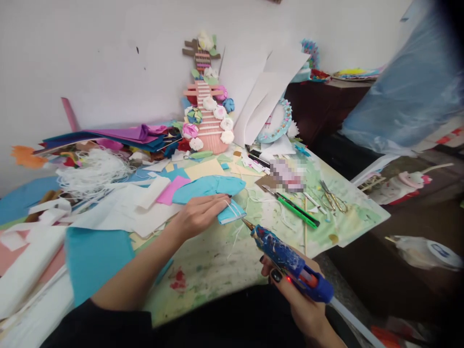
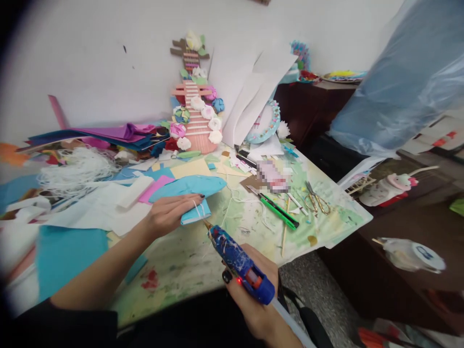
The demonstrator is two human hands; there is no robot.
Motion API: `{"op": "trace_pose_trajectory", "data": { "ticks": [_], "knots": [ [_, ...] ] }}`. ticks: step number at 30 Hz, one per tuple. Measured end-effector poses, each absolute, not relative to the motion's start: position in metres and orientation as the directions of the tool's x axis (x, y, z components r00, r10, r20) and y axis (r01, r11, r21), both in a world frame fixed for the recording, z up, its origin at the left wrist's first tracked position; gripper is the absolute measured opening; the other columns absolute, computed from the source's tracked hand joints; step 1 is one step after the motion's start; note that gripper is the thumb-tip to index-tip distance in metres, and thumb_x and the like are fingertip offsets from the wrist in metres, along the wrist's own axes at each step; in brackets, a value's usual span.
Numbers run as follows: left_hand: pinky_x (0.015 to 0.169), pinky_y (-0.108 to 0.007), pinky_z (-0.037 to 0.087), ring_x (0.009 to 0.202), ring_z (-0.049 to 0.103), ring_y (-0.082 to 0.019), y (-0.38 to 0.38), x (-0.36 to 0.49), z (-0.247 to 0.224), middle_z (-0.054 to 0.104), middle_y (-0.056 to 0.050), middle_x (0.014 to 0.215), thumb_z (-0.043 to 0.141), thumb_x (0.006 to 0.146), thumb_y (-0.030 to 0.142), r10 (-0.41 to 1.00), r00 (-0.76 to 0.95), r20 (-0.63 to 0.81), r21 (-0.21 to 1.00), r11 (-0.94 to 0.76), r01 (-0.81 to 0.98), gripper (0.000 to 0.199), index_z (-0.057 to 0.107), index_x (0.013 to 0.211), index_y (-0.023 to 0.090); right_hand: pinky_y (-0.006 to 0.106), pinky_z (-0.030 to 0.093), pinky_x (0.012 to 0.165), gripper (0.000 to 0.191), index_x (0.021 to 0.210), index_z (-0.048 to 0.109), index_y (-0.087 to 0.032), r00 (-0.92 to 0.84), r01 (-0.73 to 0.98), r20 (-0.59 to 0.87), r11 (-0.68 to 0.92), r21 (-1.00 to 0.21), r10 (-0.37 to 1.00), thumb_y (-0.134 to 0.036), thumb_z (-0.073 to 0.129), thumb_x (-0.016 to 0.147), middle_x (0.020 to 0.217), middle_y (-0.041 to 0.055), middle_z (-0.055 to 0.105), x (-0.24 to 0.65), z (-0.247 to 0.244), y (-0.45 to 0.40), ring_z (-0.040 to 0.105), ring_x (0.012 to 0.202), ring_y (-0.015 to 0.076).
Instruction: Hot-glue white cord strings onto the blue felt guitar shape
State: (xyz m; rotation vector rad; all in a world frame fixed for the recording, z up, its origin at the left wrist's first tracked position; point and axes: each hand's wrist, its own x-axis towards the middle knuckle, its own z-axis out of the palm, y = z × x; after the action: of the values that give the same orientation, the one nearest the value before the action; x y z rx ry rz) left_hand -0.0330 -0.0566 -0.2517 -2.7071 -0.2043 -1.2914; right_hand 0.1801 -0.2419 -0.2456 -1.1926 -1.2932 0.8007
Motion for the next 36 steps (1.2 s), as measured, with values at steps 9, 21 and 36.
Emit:
{"op": "trace_pose_trajectory", "data": {
  "ticks": [9, 21, 36],
  "knots": [
    [0.097, -0.030, 0.055, 0.111, 0.064, -0.020, -0.059, -0.030, -0.246, 0.070, -0.013, 0.113, 0.058, 0.084, 0.003, 0.049, 0.590, 0.806, -0.086, -0.976, 0.200, 0.054, 0.046, 0.136, 0.012, 0.029, 0.049, 0.055, 0.021, 0.071, 0.067, -0.020, 0.196, 0.234, 0.295, 0.248, -0.940, 0.935, -0.037, 0.061, 0.082, 0.066, 0.0054, 0.063, 0.173, -0.241, -0.238, 0.058, 0.060, 0.0185],
    [0.096, -0.029, 0.054, 0.106, 0.066, -0.017, -0.060, -0.031, -0.234, 0.072, -0.009, 0.106, 0.051, 0.090, 0.007, 0.025, 0.602, 0.798, -0.080, -0.986, 0.147, 0.048, 0.047, 0.137, 0.017, 0.030, 0.049, 0.057, 0.024, 0.068, 0.065, -0.020, 0.194, 0.216, 0.308, 0.266, -0.939, 0.931, -0.040, 0.062, 0.081, 0.064, 0.0049, 0.061, 0.168, -0.235, -0.233, 0.058, 0.063, 0.0192],
    [0.089, -0.029, 0.056, 0.106, 0.066, -0.017, -0.063, -0.032, -0.235, 0.071, -0.008, 0.105, 0.048, 0.092, 0.010, 0.054, 0.662, 0.748, -0.114, -0.971, 0.208, 0.047, 0.045, 0.138, 0.024, 0.028, 0.044, 0.051, 0.024, 0.068, 0.063, -0.020, 0.183, 0.213, 0.269, 0.229, -0.950, 0.946, -0.039, 0.061, 0.082, 0.063, 0.0036, 0.059, 0.167, -0.236, -0.232, 0.054, 0.058, 0.0164]
  ]
}}
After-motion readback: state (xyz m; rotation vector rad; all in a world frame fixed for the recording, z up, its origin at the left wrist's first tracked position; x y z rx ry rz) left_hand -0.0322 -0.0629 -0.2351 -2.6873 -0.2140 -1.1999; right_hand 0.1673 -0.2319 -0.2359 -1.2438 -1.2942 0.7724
